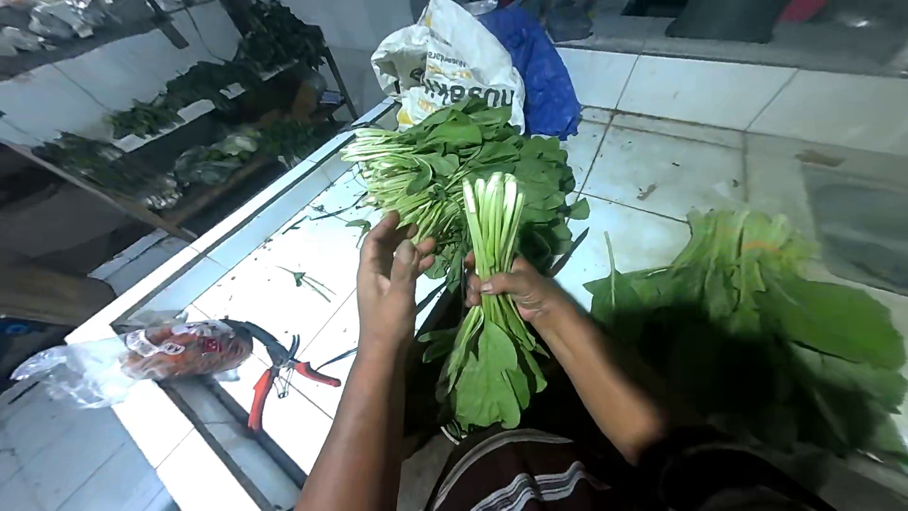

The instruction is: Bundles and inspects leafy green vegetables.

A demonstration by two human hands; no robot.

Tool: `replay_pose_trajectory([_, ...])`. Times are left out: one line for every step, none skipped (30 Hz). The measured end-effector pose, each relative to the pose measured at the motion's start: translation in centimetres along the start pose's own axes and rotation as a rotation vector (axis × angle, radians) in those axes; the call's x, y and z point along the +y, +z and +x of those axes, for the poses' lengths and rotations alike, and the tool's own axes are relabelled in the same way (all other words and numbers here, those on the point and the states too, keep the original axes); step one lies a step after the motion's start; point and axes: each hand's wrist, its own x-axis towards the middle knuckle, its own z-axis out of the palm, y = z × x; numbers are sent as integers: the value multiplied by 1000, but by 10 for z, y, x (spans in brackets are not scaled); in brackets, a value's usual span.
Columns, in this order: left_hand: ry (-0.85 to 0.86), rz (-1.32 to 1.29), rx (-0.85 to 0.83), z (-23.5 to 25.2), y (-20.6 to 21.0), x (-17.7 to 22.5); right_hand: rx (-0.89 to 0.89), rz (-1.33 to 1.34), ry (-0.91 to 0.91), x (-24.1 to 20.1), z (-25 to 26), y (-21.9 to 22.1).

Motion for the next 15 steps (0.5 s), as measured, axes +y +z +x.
replay_pose_trajectory([-8, 2, 10, 2, -1, -1, -32, 2, 11, 1, 1, 2])
replay_pose_trajectory([2, -1, 18, 6, -3, -1, -62, -15, 23, 2, 2, 3])
replay_pose_trajectory([16, 2, 17, 11, -4, -1, -86, -37, 32, 2, 3, 5])
replay_pose_trajectory([33, 14, 9, 15, -6, 2, -103, -57, 42, 2, 4, 8])
replay_pose_trajectory([45, 28, -8, 19, -7, 4, -120, -72, 60, 2, 6, 12])
replay_pose_trajectory([49, 34, -29, 23, -6, 6, -143, -76, 90, 3, 9, 17])
replay_pose_trajectory([56, 32, -68, 26, -5, 8, -178, -73, 129, 5, 11, 22])
replay_pose_trajectory([68, 29, -106, 29, -3, 9, -215, -78, 174, 7, 13, 29])
replay_pose_trajectory([83, 9, -138, 31, -1, 10, -255, -84, 206, 9, 14, 34])
replay_pose_trajectory([102, -12, -146, 33, 1, 10, -284, -97, 210, 10, 15, 39])
replay_pose_trajectory([121, -11, -126, 33, 3, 9, -291, -123, 196, 10, 15, 42])
replay_pose_trajectory([134, 13, -86, 33, 5, 9, -277, -167, 182, 7, 14, 43])
replay_pose_trajectory([141, 45, -53, 31, 5, 10, -251, -242, 165, 3, 13, 43])
replay_pose_trajectory([142, 69, -32, 29, 6, 10, -217, -301, 148, 0, 12, 43])
replay_pose_trajectory([148, 77, -21, 28, 7, 10, -166, -343, 128, -2, 11, 44])
